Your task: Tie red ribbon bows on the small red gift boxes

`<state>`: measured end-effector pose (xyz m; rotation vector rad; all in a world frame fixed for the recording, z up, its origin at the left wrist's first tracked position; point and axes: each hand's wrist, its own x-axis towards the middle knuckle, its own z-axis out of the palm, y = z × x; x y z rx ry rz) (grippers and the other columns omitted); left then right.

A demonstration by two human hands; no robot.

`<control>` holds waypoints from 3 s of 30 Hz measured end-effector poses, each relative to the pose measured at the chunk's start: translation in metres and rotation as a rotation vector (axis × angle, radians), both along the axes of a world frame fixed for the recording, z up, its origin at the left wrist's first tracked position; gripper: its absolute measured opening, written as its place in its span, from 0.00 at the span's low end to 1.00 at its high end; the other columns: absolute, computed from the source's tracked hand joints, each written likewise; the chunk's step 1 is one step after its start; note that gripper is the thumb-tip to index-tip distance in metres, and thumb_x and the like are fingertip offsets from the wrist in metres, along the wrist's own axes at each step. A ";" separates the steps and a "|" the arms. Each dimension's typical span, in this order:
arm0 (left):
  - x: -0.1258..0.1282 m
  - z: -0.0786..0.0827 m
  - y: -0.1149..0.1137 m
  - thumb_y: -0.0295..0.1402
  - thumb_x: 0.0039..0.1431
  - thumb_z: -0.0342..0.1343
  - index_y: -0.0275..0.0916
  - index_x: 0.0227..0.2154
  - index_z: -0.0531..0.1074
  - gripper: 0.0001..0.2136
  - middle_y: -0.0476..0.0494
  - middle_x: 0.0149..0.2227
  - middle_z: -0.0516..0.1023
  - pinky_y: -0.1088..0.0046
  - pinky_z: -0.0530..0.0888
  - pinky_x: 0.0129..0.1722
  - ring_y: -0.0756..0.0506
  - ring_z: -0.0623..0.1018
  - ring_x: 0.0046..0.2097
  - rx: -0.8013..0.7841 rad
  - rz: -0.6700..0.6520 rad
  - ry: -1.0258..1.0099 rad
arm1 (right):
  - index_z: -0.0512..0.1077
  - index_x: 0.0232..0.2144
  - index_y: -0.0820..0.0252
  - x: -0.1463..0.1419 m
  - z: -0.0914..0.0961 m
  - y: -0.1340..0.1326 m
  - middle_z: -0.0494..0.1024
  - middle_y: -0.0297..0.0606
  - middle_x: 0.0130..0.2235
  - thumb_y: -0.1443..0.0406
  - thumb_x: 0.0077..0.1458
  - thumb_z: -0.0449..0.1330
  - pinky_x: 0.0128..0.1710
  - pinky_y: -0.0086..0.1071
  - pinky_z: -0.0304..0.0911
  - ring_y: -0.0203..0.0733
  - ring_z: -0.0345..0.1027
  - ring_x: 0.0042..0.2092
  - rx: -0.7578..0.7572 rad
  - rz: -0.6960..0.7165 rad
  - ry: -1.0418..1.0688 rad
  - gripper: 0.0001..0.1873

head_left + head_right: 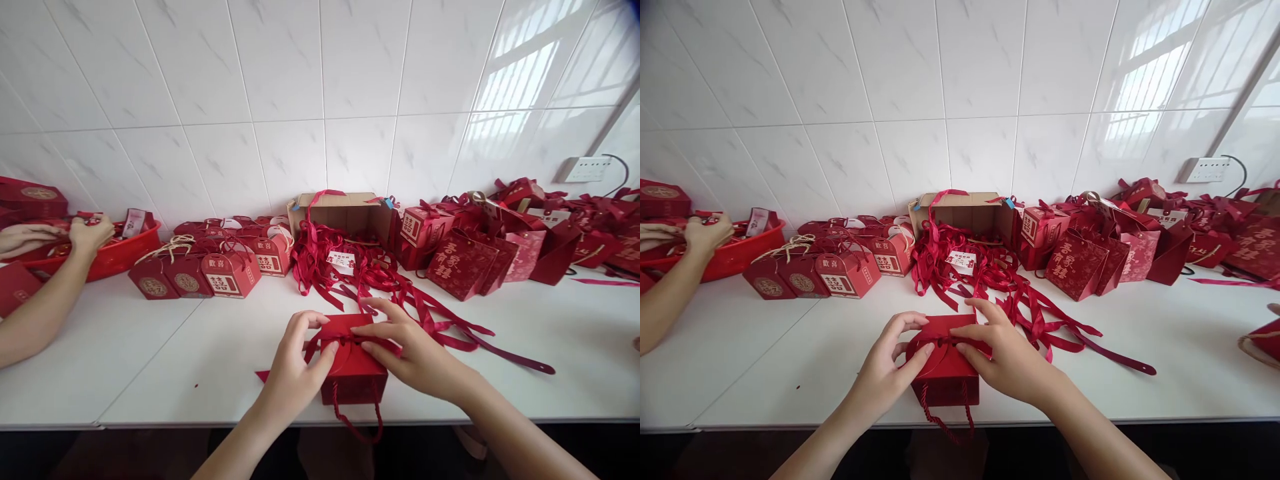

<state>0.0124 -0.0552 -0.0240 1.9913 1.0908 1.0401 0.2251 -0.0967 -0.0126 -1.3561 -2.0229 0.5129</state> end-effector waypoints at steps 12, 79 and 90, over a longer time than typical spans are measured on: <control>-0.008 0.020 0.012 0.46 0.56 0.52 0.40 0.22 0.55 0.18 0.55 0.24 0.58 0.74 0.59 0.30 0.50 0.61 0.28 -0.345 -0.100 0.220 | 0.61 0.28 0.58 0.007 -0.015 0.009 0.65 0.29 0.23 0.44 0.55 0.53 0.26 0.29 0.53 0.34 0.58 0.26 -0.354 -0.193 0.367 0.24; 0.044 0.030 0.002 0.32 0.48 0.58 0.43 0.45 0.53 0.23 0.40 0.48 0.64 0.53 0.61 0.53 0.38 0.67 0.51 0.403 0.290 -0.008 | 0.70 0.47 0.60 -0.004 0.011 -0.002 0.73 0.31 0.22 0.55 0.53 0.62 0.32 0.32 0.61 0.38 0.67 0.27 -0.201 -0.064 0.616 0.22; 0.001 0.047 0.011 0.35 0.52 0.58 0.43 0.38 0.68 0.10 0.45 0.43 0.71 0.64 0.64 0.52 0.42 0.70 0.50 -0.135 -0.122 0.016 | 0.72 0.29 0.58 -0.024 -0.008 0.011 0.74 0.37 0.33 0.56 0.57 0.57 0.38 0.32 0.62 0.41 0.67 0.37 0.036 -0.093 0.618 0.13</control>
